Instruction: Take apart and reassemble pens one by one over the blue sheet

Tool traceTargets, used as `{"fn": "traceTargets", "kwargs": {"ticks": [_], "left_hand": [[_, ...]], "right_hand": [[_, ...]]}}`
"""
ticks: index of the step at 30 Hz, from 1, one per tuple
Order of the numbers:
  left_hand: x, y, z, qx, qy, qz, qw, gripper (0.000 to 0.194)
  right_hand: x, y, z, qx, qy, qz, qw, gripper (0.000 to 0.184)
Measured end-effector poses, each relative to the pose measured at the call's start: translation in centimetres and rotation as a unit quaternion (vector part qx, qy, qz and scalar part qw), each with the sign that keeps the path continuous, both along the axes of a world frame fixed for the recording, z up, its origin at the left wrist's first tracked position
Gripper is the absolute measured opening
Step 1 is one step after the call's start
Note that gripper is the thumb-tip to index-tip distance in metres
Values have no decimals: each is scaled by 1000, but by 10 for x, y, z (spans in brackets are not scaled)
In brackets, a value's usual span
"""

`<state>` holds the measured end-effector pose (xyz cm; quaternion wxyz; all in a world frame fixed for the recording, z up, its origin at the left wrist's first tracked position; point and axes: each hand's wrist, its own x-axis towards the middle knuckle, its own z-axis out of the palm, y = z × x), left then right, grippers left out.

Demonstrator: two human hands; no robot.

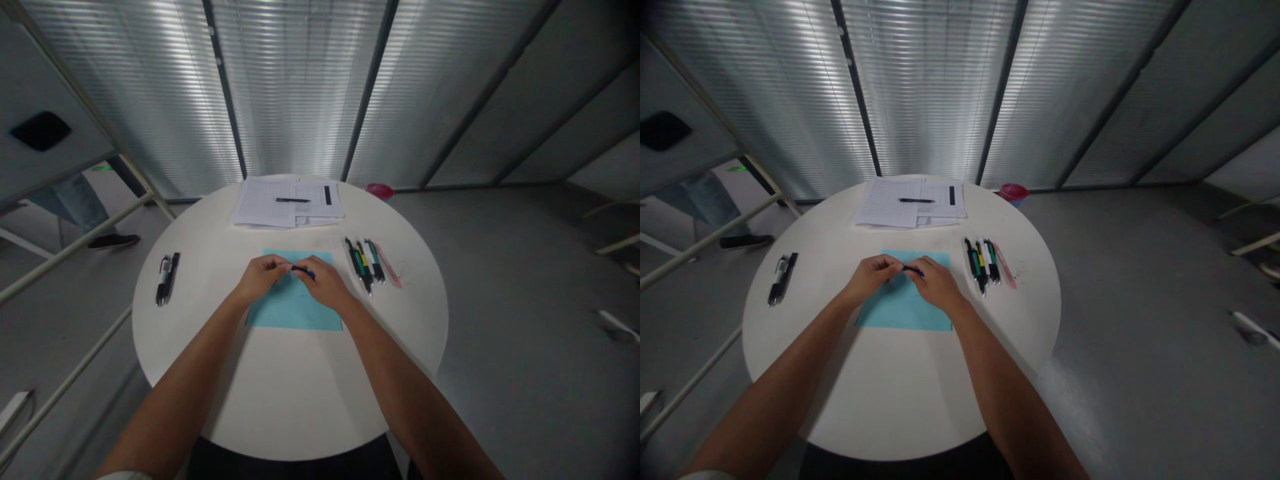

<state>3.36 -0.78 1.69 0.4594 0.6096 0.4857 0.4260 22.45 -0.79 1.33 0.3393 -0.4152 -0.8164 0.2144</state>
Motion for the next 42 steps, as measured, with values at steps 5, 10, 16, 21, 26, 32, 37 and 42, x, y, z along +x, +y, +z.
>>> {"fn": "traceTargets", "kwargs": {"ticks": [5, 10, 16, 21, 26, 32, 37, 42], "left_hand": [[2, -2, 2, -8, -33, -10, 999, 27], [3, -3, 4, -32, -70, -11, 997, 27], [2, -6, 8, -59, -103, -51, 992, 29], [0, -4, 4, -67, -112, -35, 991, 31], [-2, -1, -1, -60, -122, -11, 991, 30], [-3, 2, -4, -49, -129, 9, 990, 28], [-4, 4, -7, -55, -136, 12, 989, 30], [-6, 6, -8, -63, -188, 14, 980, 28]], "right_hand": [[-1, 0, 1, 1, 43, 25, 999, 16], [-2, -1, 2, -37, 77, 26, 996, 19], [-1, -3, 3, -101, 80, 47, 991, 27], [-2, -2, -2, -60, 80, 13, 995, 23], [-2, 3, -7, -4, 59, -7, 998, 10], [1, 0, -2, 11, -19, -28, 999, 26], [0, -2, -2, 9, 15, -18, 1000, 26], [0, 1, -3, 21, 54, -12, 998, 11]]}}
